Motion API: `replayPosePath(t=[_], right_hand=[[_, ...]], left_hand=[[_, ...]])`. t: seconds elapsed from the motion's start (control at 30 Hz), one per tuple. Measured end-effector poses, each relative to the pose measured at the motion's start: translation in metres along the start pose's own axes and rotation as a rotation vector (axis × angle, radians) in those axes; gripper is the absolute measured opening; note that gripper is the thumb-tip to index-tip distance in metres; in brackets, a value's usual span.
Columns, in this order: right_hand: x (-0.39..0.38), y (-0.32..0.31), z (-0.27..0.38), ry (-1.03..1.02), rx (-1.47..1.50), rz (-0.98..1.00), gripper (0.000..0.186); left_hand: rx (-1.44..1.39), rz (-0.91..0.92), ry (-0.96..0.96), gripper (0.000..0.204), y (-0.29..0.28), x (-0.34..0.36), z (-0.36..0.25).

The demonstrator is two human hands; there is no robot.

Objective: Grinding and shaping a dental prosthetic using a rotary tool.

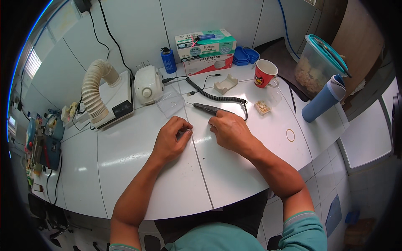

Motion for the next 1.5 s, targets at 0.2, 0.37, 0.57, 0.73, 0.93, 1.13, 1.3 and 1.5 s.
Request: replayPosePath(t=[0.2,0.37,0.57,0.73,0.93,1.13,1.3,1.5], right_hand=[[0.001,0.005,-0.004,0.029,-0.055,-0.017,0.009],[-0.003,0.000,-0.003,-0.025,-0.050,-0.027,0.010],[-0.027,-0.099,-0.075,0.207,-0.007,-0.369,0.007],[-0.057,-0.127,-0.148,0.499,-0.047,-0.303,0.009],[-0.051,-0.110,-0.158,0.588,-0.078,-0.155,0.016],[-0.073,-0.157,-0.150,0.326,0.069,-0.709,0.011],[-0.098,-0.174,-0.163,0.269,-0.026,-1.099,0.024],[-0.109,-0.160,-0.180,0.176,0.024,-1.260,0.048]], left_hand=[[-0.006,0.006,0.004,0.011,0.001,0.000,0.001],[0.025,0.010,-0.007,0.011,0.002,0.003,-0.004],[0.031,-0.012,0.002,0.012,-0.003,-0.004,-0.002],[0.016,0.002,0.003,0.011,0.003,0.003,-0.006],[0.029,-0.008,0.005,0.011,0.002,0.000,-0.002],[0.039,0.003,0.012,0.011,0.002,0.002,-0.003],[0.070,-0.060,-0.007,0.012,0.000,0.000,-0.009],[0.241,0.040,0.352,0.012,0.052,0.021,-0.109]])
Point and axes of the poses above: each hand's wrist, its own x-axis towards the middle knuckle, its own y-axis out of the palm, z = x × y, the point moved 10 cm from there along x, towards the middle knuckle, and after that the axes turned 10 degrees about z, right-handed, at the moved point
